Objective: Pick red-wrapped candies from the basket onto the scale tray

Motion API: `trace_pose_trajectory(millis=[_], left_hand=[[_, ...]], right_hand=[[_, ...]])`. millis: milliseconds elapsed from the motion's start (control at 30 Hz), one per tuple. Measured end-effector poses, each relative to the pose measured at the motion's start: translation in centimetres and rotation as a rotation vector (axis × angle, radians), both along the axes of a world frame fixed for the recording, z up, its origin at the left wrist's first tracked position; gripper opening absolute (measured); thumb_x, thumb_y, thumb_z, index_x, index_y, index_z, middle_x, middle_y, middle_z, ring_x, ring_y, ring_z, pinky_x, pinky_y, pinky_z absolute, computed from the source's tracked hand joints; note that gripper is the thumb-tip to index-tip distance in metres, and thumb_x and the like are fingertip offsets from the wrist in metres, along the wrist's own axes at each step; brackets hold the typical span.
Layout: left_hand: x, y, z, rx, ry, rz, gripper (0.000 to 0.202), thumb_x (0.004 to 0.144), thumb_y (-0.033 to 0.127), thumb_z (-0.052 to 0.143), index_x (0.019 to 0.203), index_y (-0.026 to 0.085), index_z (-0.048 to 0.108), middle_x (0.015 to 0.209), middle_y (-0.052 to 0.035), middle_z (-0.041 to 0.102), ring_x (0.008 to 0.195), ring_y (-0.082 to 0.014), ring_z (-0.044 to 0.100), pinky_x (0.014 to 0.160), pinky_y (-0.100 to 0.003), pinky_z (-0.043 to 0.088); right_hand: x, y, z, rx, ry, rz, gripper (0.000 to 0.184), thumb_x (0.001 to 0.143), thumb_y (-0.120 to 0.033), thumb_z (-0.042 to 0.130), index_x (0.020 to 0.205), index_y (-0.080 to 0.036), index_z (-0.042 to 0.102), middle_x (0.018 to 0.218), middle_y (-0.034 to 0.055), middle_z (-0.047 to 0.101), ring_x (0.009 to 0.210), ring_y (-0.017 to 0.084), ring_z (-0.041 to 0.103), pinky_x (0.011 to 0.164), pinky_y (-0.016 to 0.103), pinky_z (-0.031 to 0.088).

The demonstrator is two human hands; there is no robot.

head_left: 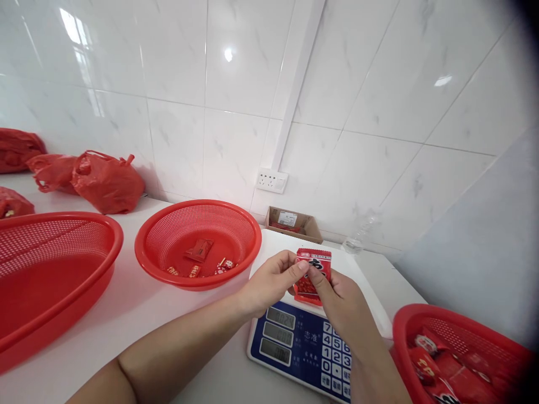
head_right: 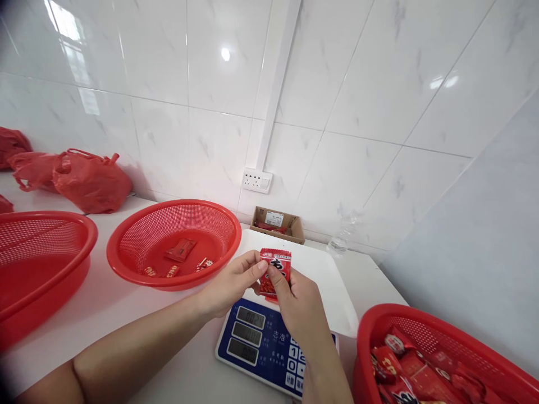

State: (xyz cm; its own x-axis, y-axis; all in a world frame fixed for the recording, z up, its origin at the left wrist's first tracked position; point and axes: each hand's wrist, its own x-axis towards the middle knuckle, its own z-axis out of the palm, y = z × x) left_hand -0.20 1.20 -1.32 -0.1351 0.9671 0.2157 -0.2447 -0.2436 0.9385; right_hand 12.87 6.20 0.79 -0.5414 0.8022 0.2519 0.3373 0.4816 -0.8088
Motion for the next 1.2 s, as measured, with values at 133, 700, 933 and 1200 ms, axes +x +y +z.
trace_pose_trajectory(millis=[133, 700, 933, 1200], left_hand=[[0.0, -0.1, 0.0, -0.005, 0.037, -0.011, 0.050, 0.075, 0.065, 0.057, 0.078, 0.015, 0.055, 0.072, 0.0001, 0.051, 0.064, -0.0105, 0.047, 0.059, -0.024, 0.038], [-0.1, -0.4, 0.2, 0.091, 0.146, 0.035, 0.042, 0.083, 0.051, 0.057, 0.096, 0.011, 0.061, 0.092, -0.0079, 0.064, 0.087, -0.0196, 0.059, 0.084, -0.034, 0.046], [-0.4, -0.6, 0.2, 0.029, 0.188, -0.050, 0.044, 0.086, 0.051, 0.053, 0.101, 0.011, 0.064, 0.099, -0.0097, 0.066, 0.095, -0.0226, 0.060, 0.089, -0.037, 0.045], [-0.6, -0.6, 0.5, 0.083, 0.089, -0.062, 0.043, 0.084, 0.050, 0.057, 0.102, 0.012, 0.064, 0.094, -0.0079, 0.066, 0.091, -0.0204, 0.061, 0.088, -0.036, 0.045]], right_hand=[[-0.3, -0.3, -0.3, 0.012, 0.072, -0.035, 0.054, 0.083, -0.066, 0.043, 0.080, -0.019, 0.070, 0.067, 0.0029, 0.069, 0.066, 0.021, 0.064, 0.060, 0.028, 0.049], [0.3, 0.1, 0.0, -0.024, 0.018, 0.093, 0.046, 0.085, -0.065, 0.039, 0.072, -0.023, 0.053, 0.064, -0.0004, 0.057, 0.069, 0.020, 0.057, 0.066, 0.031, 0.047], [-0.1, 0.2, -0.7, 0.080, -0.038, 0.029, 0.043, 0.086, -0.061, 0.037, 0.064, -0.025, 0.041, 0.062, -0.0007, 0.055, 0.060, 0.017, 0.048, 0.069, 0.033, 0.043], [-0.2, 0.0, -0.6, -0.002, 0.084, 0.076, 0.046, 0.086, -0.065, 0.037, 0.067, -0.023, 0.046, 0.064, -0.0009, 0.054, 0.063, 0.017, 0.051, 0.060, 0.028, 0.045]])
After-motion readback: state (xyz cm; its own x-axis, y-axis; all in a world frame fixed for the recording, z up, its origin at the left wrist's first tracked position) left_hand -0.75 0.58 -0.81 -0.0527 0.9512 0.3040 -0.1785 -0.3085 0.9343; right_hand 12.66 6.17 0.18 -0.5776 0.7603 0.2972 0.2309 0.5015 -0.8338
